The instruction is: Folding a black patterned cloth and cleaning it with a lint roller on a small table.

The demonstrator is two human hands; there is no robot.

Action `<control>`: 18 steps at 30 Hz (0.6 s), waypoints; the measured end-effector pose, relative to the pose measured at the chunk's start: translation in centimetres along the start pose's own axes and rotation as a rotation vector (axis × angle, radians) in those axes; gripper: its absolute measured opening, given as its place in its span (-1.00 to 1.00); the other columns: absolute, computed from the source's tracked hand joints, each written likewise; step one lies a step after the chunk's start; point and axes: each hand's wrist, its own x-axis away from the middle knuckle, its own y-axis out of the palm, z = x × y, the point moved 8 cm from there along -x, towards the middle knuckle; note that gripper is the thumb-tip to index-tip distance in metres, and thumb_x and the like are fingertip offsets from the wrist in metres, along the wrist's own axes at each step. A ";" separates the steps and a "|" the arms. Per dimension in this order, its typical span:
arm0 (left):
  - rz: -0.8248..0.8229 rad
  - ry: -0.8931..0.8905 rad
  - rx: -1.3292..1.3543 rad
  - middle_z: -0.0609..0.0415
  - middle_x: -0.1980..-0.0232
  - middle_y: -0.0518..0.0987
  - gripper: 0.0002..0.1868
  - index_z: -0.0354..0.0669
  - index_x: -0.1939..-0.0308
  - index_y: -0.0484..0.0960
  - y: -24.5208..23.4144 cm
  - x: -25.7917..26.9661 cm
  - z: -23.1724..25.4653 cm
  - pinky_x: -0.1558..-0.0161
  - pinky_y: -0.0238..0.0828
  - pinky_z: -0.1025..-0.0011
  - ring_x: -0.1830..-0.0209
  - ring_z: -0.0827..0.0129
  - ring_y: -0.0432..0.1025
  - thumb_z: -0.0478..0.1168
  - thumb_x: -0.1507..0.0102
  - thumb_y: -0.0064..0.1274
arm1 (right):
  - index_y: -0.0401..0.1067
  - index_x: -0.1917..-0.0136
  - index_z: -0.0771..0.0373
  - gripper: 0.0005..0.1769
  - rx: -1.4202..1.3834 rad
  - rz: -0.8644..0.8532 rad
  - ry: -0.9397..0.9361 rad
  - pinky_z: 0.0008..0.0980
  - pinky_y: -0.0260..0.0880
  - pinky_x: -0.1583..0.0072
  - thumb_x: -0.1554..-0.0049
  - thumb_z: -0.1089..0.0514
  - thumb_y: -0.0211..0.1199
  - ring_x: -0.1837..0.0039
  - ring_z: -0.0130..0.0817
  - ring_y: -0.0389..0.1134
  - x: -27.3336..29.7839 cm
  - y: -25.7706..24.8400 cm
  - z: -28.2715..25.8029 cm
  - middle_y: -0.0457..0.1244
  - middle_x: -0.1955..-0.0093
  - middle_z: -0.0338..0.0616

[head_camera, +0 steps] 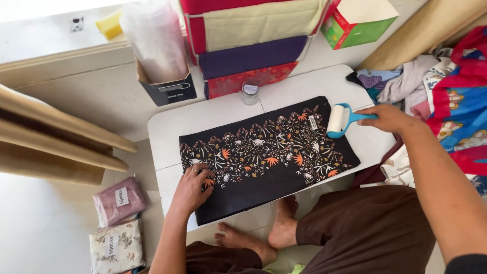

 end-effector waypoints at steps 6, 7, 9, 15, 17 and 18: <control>-0.001 -0.001 -0.049 0.10 -0.28 0.41 -0.59 0.07 -0.09 0.57 0.2 0.2 0.5 -0.22 0.34 0.10 -0.24 0.07 0.35 -0.19 -0.16 0.22 | 0.11 -0.60 -0.11 -0.42 0.179 0.147 0.123 0.13 0.50 -0.08 -0.35 -0.16 -0.18 -0.15 0.09 0.45 13.8 2.3 -8.0 0.39 -0.17 0.04; -0.003 -0.002 -0.057 0.11 -0.29 0.41 -0.59 0.07 -0.10 0.57 0.1 0.1 0.6 -0.24 0.33 0.10 -0.27 0.08 0.34 -0.17 -0.16 0.22 | 0.02 -0.60 -0.12 -0.44 0.179 0.105 0.193 0.12 0.53 0.01 -0.36 -0.11 -0.22 -0.05 0.09 0.50 16.3 3.3 -9.4 0.41 -0.07 0.02; -0.070 -0.095 -0.073 0.17 -0.30 0.41 -0.60 0.17 -0.10 0.58 -0.4 0.1 1.0 -0.28 0.34 0.08 -0.34 0.10 0.33 -0.15 -0.18 0.24 | 0.08 -0.56 -0.23 -0.45 0.221 0.131 0.182 0.14 0.52 -0.03 -0.33 -0.18 -0.19 -0.03 0.13 0.52 13.5 8.7 -6.3 0.40 -0.08 -0.01; -0.127 -0.184 -0.078 0.22 -0.33 0.40 -0.59 0.24 -0.12 0.59 0.0 0.0 0.6 -0.36 0.35 0.03 -0.43 0.09 0.30 -0.11 -0.19 0.27 | 0.20 -0.52 0.00 -0.47 0.170 0.297 0.109 0.24 0.46 -0.06 -0.37 -0.13 -0.21 -0.04 0.31 0.49 5.1 7.9 -10.1 0.37 -0.05 0.18; -0.124 -0.188 -0.080 0.22 -0.33 0.40 -0.59 0.24 -0.12 0.59 0.0 0.0 0.6 -0.36 0.35 0.02 -0.43 0.09 0.30 -0.10 -0.19 0.27 | 0.24 -0.52 0.16 -0.47 0.123 0.332 0.081 0.27 0.44 -0.10 -0.38 -0.02 -0.19 -0.09 0.38 0.47 1.7 5.6 -12.3 0.38 -0.06 0.31; -0.124 -0.192 -0.073 0.23 -0.33 0.39 -0.58 0.24 -0.12 0.59 -0.1 0.0 0.6 -0.36 0.35 0.02 -0.44 0.09 0.29 -0.10 -0.18 0.28 | 0.24 -0.51 0.18 -0.47 0.099 0.367 0.062 0.28 0.44 -0.09 -0.38 -0.01 -0.18 -0.09 0.39 0.46 -0.3 4.7 -12.9 0.38 -0.04 0.33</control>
